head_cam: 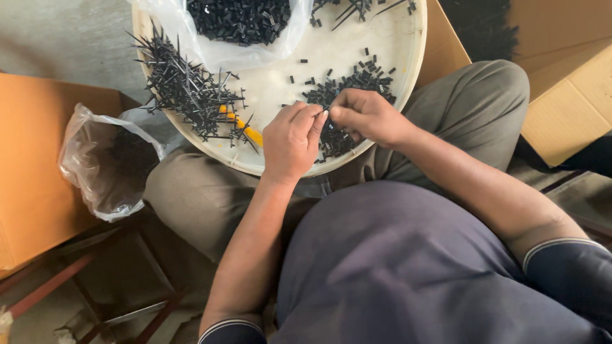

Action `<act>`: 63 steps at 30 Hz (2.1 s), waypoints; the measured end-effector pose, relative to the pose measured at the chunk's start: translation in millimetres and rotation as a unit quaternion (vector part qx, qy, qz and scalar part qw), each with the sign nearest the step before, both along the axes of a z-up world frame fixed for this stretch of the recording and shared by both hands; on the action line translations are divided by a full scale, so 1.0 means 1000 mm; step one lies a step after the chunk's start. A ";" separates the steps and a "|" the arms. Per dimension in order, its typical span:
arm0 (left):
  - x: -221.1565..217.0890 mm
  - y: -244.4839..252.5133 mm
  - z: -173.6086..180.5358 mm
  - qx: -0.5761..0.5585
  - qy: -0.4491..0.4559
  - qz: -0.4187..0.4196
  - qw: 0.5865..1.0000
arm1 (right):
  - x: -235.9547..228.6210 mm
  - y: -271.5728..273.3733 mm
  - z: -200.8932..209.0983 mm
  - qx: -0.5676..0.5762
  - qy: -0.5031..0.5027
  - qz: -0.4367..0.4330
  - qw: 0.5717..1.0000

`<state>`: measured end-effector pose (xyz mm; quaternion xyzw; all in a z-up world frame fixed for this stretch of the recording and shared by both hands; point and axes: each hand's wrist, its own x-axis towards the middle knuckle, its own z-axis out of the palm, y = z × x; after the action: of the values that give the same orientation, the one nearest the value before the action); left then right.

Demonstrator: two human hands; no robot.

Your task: The person sits cross-legged with a basin on their lap and repeatedly picks up nails and small black plastic sleeves, inserting the sleeves onto the nails. The assembled fasteners are placed into a nearby cardboard box.

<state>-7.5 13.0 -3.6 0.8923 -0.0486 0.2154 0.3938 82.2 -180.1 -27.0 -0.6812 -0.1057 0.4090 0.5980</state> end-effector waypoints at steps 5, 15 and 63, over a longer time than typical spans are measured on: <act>-0.001 -0.004 -0.028 -0.155 0.116 0.047 0.980 | -0.001 0.002 0.007 -0.028 -0.551 0.103 0.827; 0.005 0.004 -0.042 -0.356 0.166 0.119 0.912 | 0.002 -0.004 -0.011 0.228 0.170 -0.116 0.952; -0.008 0.054 -0.010 0.202 0.239 0.260 0.914 | 0.084 -0.065 -0.030 0.174 0.139 -0.235 0.946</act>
<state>-15.0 67.2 -13.3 0.9587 0.2382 0.0761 0.1355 166.4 -245.1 -57.4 -0.5083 0.0720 0.3221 0.7954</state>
